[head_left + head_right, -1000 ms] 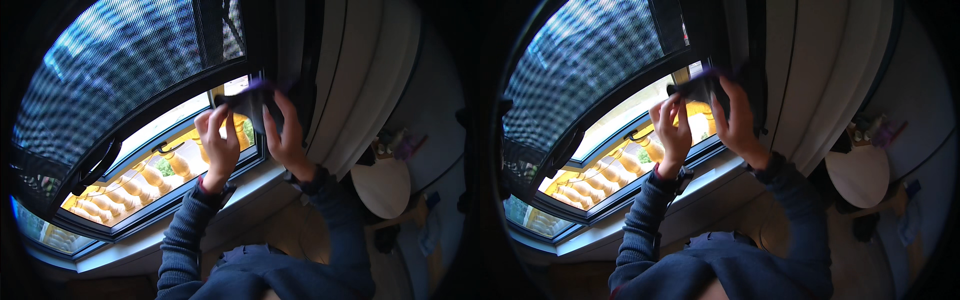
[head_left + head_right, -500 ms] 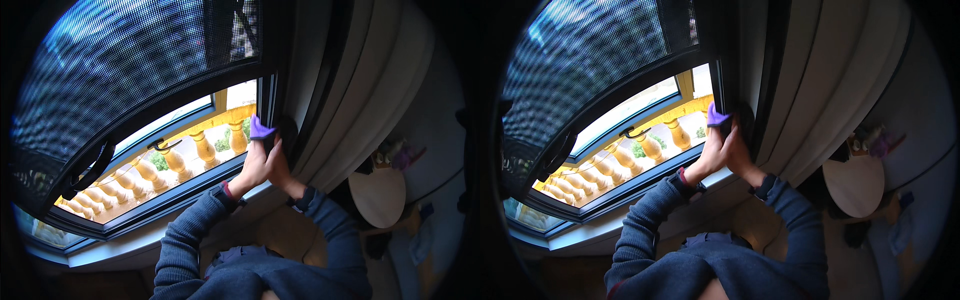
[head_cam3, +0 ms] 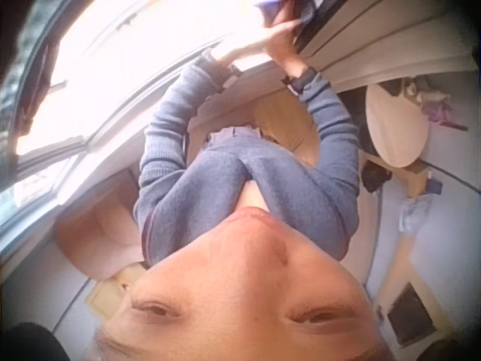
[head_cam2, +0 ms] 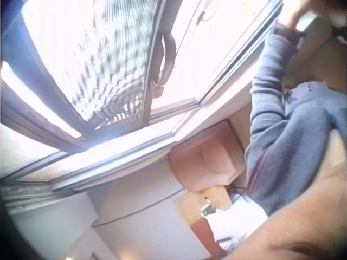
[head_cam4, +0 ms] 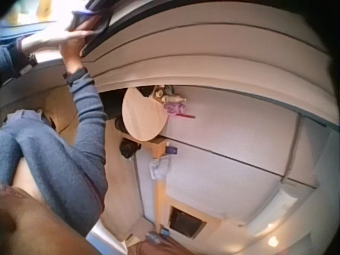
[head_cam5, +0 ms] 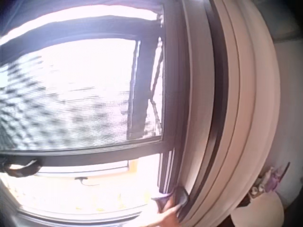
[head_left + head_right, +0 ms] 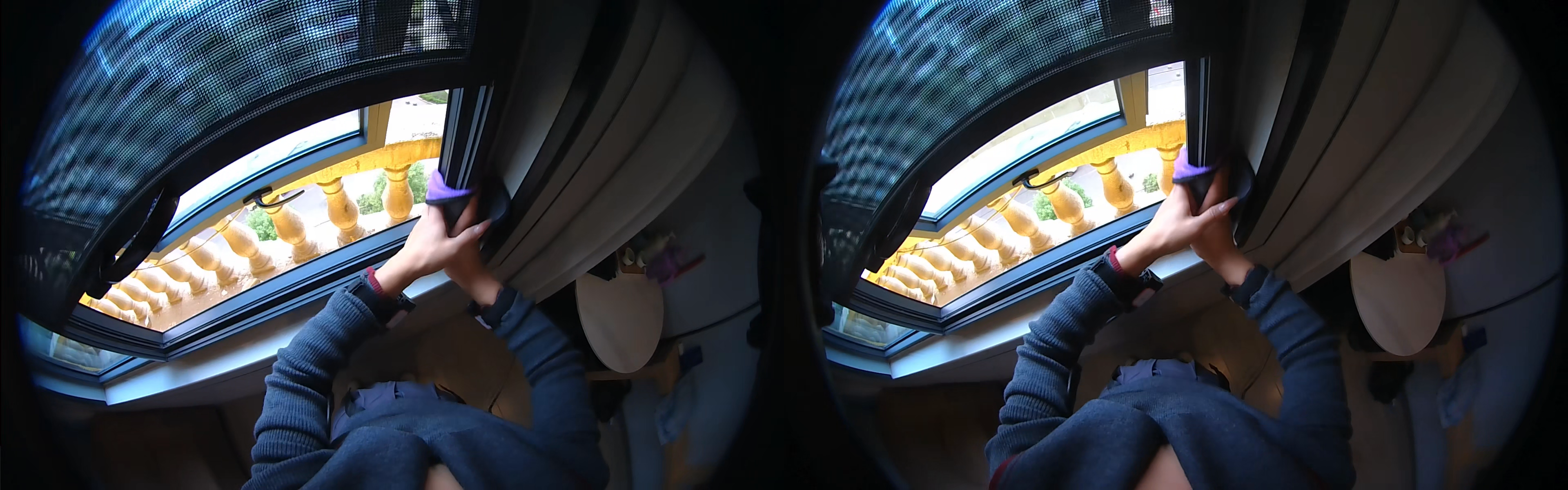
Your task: The person wipes a beige upholstered chair with a purple and gray cloth, then moves to wipe the window sill and curtain area, and returns to wipe the chair again. The person uses the cloth to clean the chair seat, back, and armrests, and the window sill and curtain.
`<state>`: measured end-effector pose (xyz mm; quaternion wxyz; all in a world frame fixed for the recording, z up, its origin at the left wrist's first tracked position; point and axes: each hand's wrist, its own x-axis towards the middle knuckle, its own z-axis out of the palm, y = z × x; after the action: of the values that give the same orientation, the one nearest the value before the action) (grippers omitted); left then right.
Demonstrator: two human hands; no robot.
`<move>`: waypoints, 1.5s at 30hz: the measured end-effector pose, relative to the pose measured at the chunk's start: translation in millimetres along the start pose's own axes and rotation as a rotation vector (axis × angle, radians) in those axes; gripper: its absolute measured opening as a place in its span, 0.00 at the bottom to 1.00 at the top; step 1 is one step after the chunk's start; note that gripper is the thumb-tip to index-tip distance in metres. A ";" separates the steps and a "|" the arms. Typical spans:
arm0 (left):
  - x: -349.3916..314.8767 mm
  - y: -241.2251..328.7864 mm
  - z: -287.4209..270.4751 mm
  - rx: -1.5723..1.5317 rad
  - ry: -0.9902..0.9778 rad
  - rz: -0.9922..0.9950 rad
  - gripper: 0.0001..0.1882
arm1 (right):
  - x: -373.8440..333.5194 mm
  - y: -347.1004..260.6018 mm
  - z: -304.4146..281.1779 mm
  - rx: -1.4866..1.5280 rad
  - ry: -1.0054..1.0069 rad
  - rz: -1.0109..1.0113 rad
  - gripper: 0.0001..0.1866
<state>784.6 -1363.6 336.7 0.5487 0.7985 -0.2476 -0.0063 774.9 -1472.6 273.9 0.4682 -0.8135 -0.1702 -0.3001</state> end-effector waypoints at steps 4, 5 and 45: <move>-11.4 -28.8 7.3 0.475 -0.124 -0.102 0.49 | -43.2 27.7 14.7 -0.044 -0.107 0.094 0.50; -14.5 -31.9 9.0 0.547 -0.099 -0.067 0.49 | -49.3 30.1 15.3 -0.067 -0.136 0.091 0.50; 72.0 118.2 32.8 -0.118 0.347 0.710 0.42 | 137.6 -66.2 -132.1 -0.461 0.430 -0.543 0.47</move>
<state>792.7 -1453.8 446.4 0.5953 0.6197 -0.4111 0.3042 799.3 -1553.9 457.2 0.2026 -0.7412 -0.2053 -0.6061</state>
